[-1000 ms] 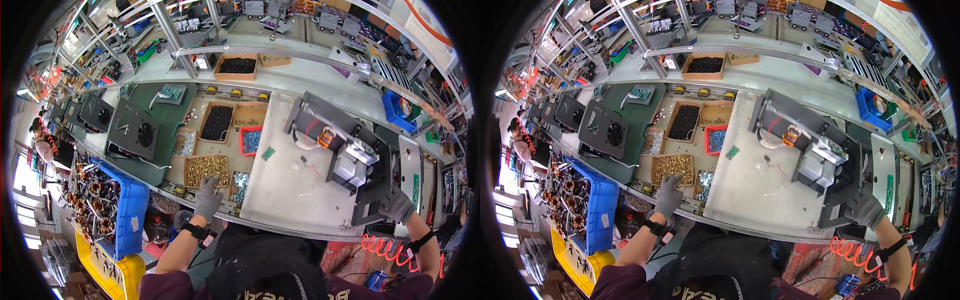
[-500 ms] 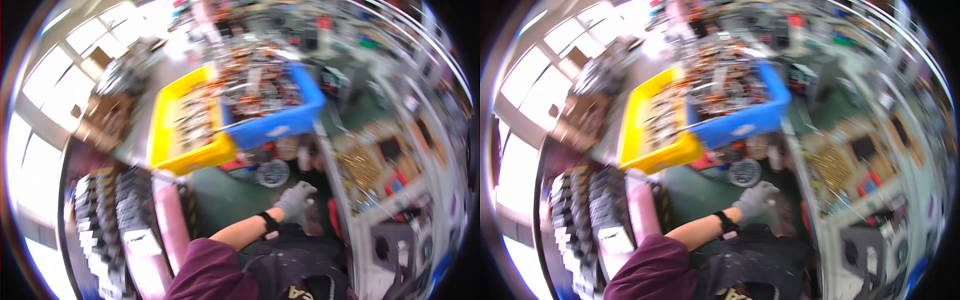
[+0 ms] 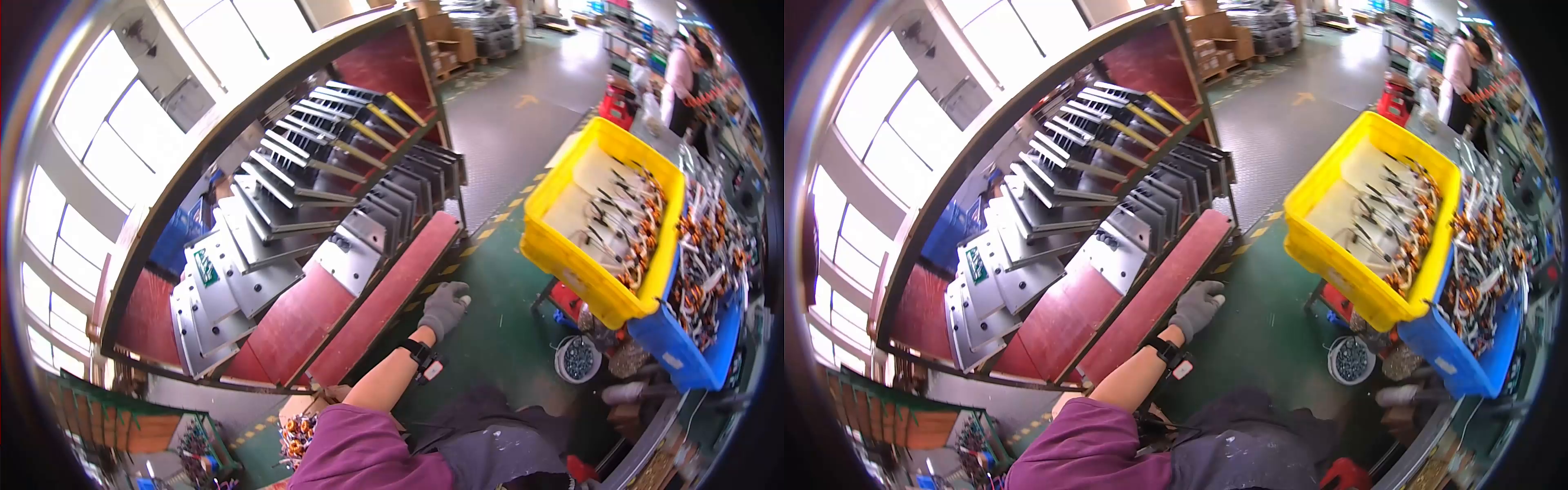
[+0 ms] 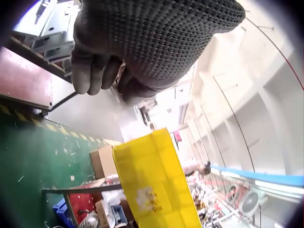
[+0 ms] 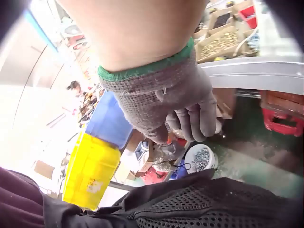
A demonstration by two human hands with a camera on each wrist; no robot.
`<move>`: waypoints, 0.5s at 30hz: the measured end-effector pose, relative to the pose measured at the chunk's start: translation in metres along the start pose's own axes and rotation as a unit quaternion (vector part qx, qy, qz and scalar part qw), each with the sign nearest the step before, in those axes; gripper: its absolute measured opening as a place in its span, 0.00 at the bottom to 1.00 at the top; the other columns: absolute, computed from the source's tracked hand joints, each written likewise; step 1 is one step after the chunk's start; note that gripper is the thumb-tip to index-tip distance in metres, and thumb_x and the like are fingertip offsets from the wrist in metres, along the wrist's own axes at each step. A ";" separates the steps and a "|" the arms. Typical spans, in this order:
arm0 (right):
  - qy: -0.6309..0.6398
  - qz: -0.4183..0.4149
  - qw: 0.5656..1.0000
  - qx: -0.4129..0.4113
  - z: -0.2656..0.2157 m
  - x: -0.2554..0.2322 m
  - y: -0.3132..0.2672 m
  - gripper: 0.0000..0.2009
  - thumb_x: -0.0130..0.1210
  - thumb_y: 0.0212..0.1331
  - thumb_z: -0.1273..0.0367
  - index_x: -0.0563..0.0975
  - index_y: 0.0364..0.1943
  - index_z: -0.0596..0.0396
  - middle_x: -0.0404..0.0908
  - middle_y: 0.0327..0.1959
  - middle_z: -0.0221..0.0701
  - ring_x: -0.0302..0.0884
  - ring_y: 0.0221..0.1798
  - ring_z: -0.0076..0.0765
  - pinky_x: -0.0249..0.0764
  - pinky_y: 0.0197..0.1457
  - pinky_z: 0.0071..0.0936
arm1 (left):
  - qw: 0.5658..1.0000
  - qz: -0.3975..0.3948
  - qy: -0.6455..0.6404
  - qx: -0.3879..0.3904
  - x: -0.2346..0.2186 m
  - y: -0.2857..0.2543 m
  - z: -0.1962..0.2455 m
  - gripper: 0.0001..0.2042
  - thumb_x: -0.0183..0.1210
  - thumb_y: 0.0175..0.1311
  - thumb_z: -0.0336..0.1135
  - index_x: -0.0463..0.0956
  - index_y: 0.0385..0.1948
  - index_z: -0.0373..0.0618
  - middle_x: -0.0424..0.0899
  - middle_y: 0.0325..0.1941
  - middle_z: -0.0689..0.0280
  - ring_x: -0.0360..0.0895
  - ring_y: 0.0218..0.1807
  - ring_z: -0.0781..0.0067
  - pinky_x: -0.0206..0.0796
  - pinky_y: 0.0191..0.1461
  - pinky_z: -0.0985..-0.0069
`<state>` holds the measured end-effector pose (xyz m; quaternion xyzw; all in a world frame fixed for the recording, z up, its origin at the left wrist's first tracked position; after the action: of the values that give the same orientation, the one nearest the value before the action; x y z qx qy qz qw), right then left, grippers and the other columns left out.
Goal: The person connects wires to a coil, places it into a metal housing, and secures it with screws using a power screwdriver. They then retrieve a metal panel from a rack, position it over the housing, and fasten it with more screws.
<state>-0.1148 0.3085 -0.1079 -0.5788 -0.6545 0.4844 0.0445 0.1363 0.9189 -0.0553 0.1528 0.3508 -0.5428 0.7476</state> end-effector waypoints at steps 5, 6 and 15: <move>-0.081 0.077 0.989 -0.096 -0.138 -0.010 0.072 0.17 0.53 0.62 0.64 0.72 0.50 0.61 0.75 0.44 0.39 0.74 0.40 0.36 0.73 0.39 0.31 | 0.981 0.141 -0.126 -0.052 -0.051 0.022 -0.063 0.15 0.59 0.58 0.35 0.76 0.47 0.46 0.80 0.46 0.60 0.80 0.47 0.67 0.69 0.53 0.73; -0.095 0.069 0.979 -0.164 -0.177 -0.007 0.086 0.17 0.52 0.61 0.65 0.72 0.51 0.60 0.76 0.46 0.40 0.74 0.45 0.39 0.72 0.47 0.31 | 0.979 0.153 -0.109 -0.074 -0.057 0.034 -0.066 0.15 0.59 0.58 0.36 0.75 0.47 0.44 0.81 0.46 0.58 0.79 0.48 0.68 0.69 0.53 0.73; -0.161 -0.043 0.943 -0.287 -0.411 0.010 0.178 0.18 0.56 0.58 0.65 0.73 0.50 0.58 0.79 0.42 0.39 0.76 0.38 0.33 0.71 0.43 0.27 | 0.937 0.342 -0.077 -0.002 -0.160 0.323 0.044 0.27 0.61 0.55 0.40 0.67 0.56 0.40 0.77 0.53 0.52 0.74 0.55 0.54 0.65 0.59 0.68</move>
<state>0.2639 0.5309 -0.0187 -0.4524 -0.7886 0.3601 -0.2091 0.4224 1.1223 0.0371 0.2197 0.2197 -0.2641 0.9130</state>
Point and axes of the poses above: each hand's wrist, its own y-axis towards the middle knuckle, its own x-axis out of the palm, z = x × y, the point moved 4 cm from there along y, towards the middle knuckle
